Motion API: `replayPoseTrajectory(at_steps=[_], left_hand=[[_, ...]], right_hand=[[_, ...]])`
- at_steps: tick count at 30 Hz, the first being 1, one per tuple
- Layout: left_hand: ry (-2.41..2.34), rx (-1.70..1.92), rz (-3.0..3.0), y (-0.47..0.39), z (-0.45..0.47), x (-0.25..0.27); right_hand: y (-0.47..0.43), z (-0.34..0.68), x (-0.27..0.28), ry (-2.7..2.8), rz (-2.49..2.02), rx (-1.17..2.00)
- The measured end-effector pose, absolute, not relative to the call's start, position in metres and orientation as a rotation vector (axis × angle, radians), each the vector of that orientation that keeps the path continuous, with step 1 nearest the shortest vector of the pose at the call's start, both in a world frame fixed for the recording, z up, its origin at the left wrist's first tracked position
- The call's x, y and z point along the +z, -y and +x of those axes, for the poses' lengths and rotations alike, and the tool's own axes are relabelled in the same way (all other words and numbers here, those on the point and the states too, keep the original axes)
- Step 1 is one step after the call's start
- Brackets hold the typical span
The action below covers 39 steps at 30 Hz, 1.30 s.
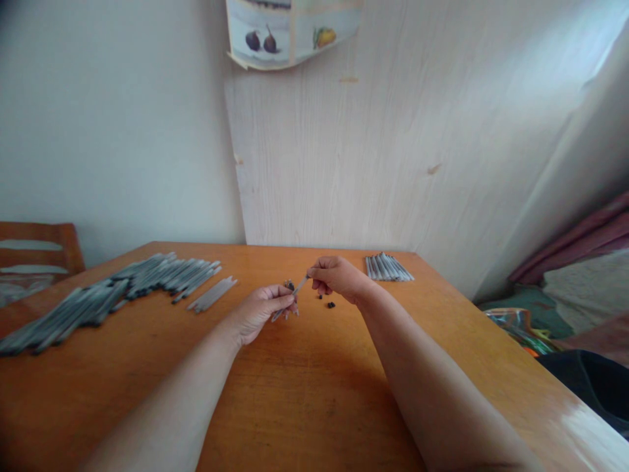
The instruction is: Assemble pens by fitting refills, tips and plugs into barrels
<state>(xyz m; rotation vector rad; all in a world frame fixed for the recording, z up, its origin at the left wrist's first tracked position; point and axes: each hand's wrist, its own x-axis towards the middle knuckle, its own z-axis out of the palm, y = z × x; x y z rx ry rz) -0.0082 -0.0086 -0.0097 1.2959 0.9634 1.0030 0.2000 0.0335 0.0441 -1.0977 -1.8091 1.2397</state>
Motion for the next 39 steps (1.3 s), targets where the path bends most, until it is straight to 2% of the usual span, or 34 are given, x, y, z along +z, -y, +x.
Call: replayPoseTrajectory(at_steps=[13,21,39], left_hand=[[-1.058,1.208,1.494,0.005,0.000,-0.018],[-0.986,1.045,1.456,0.005,-0.004,-0.015],[-1.083,1.125,1.621,0.005,-0.003,-0.017]], right_hand=[[-0.035,0.194,0.039,1.690,-1.108,1.229],[-0.033,0.193,0.043,1.641,-1.025,1.200],[-0.033,0.189,0.039,1.651,-1.070,1.188]])
